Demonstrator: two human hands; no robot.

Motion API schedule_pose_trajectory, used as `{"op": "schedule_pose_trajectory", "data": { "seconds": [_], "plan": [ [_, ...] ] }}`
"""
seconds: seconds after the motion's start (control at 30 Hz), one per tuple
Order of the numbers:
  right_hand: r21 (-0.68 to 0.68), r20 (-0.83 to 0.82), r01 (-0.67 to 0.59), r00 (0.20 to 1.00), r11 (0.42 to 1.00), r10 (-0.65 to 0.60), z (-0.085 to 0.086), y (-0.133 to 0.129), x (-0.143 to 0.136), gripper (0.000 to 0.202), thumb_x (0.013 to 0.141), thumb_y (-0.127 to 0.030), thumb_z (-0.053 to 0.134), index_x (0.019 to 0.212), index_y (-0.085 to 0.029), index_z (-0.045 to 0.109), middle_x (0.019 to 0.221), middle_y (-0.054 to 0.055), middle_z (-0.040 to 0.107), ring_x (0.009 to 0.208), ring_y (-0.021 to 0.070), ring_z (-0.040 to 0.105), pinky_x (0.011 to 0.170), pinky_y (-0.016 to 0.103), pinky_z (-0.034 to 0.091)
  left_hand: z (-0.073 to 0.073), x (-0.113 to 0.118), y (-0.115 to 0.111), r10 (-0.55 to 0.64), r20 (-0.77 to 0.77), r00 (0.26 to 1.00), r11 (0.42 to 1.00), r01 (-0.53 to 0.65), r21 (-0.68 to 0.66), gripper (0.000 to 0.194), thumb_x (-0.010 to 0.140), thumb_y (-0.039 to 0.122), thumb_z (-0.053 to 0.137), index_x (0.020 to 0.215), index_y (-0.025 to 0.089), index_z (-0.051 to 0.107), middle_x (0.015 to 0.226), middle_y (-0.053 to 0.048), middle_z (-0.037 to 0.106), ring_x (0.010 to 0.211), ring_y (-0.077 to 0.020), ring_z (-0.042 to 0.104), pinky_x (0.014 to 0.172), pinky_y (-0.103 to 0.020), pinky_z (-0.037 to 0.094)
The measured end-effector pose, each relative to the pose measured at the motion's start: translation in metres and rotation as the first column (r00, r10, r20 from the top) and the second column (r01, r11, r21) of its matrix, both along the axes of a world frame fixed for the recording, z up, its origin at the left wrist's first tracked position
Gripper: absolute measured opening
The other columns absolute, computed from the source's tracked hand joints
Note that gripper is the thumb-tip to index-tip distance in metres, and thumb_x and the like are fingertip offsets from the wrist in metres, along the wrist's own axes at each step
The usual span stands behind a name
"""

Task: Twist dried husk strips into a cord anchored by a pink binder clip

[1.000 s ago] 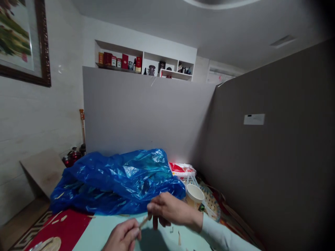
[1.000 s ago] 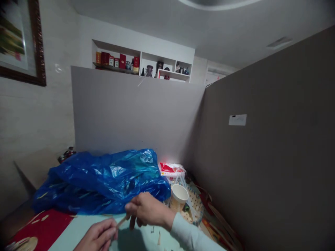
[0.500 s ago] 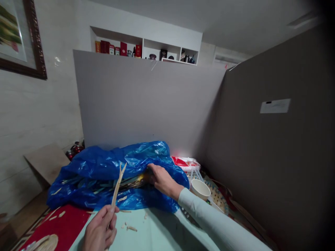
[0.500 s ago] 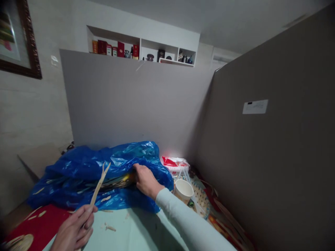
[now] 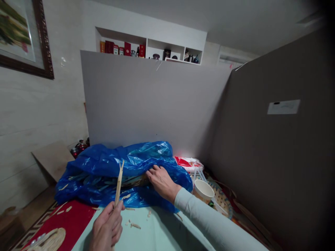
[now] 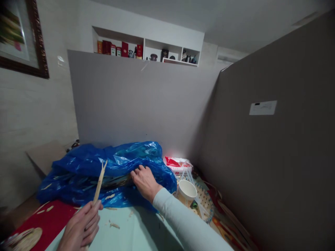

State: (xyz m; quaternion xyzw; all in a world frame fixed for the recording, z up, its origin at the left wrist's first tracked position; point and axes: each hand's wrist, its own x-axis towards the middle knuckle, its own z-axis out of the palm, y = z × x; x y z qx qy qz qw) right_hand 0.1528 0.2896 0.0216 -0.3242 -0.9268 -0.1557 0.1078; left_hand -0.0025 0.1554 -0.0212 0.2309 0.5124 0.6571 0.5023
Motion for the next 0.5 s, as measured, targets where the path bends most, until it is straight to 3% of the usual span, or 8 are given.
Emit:
{"op": "schedule_pose_trajectory", "data": {
  "seconds": [0.17, 0.3, 0.4, 0.5],
  "plan": [
    [0.01, 0.039, -0.041, 0.998, 0.999, 0.041, 0.009, 0.004, 0.007, 0.012, 0.091, -0.012, 0.047, 0.097, -0.013, 0.058, 0.089, 0.01, 0.064, 0.085, 0.0215, 0.054, 0.064, 0.03, 0.038, 0.003, -0.004, 0.0, -0.031, -0.046, 0.998, 1.0, 0.031, -0.005, 0.055, 0.054, 0.061, 0.078, 0.079, 0.017, 0.059, 0.049, 0.016, 0.019, 0.039, 0.0, 0.016, 0.036, -0.01, 0.015],
    [0.014, 0.001, -0.023, 1.0, 1.0, 0.023, 0.031, 0.009, 0.029, 0.01, 0.092, -0.014, 0.049, 0.096, -0.017, 0.058, 0.091, 0.007, 0.065, 0.086, 0.0201, 0.055, 0.062, 0.027, 0.037, 0.031, -0.002, 0.003, -0.072, -0.132, 0.989, 0.993, 0.082, 0.08, 0.05, 0.062, 0.062, 0.071, 0.079, 0.016, 0.063, 0.045, 0.015, 0.022, 0.036, -0.0012, 0.017, 0.034, -0.012, 0.015],
    [0.013, -0.016, -0.005, 1.0, 1.0, 0.005, 0.046, 0.015, 0.049, 0.016, 0.092, -0.012, 0.046, 0.097, -0.018, 0.06, 0.089, 0.007, 0.065, 0.091, 0.0207, 0.055, 0.069, 0.028, 0.039, 0.057, 0.009, 0.02, -0.094, -0.282, 0.955, 0.973, 0.149, 0.179, 0.05, 0.068, 0.06, 0.067, 0.089, 0.015, 0.067, 0.048, 0.008, 0.044, 0.035, -0.0029, 0.026, 0.033, -0.014, 0.017],
    [0.004, -0.016, 0.013, 1.0, 1.0, -0.013, 0.047, 0.023, 0.066, 0.026, 0.09, -0.006, 0.043, 0.106, -0.019, 0.06, 0.1, 0.008, 0.065, 0.098, 0.0195, 0.055, 0.081, 0.03, 0.039, 0.068, 0.019, 0.053, -0.179, -0.486, 0.856, 0.947, 0.284, 0.15, 0.058, 0.074, 0.06, 0.058, 0.109, 0.013, 0.066, 0.061, -0.001, 0.067, 0.03, -0.0039, 0.032, 0.033, -0.017, 0.02]
  ]
}}
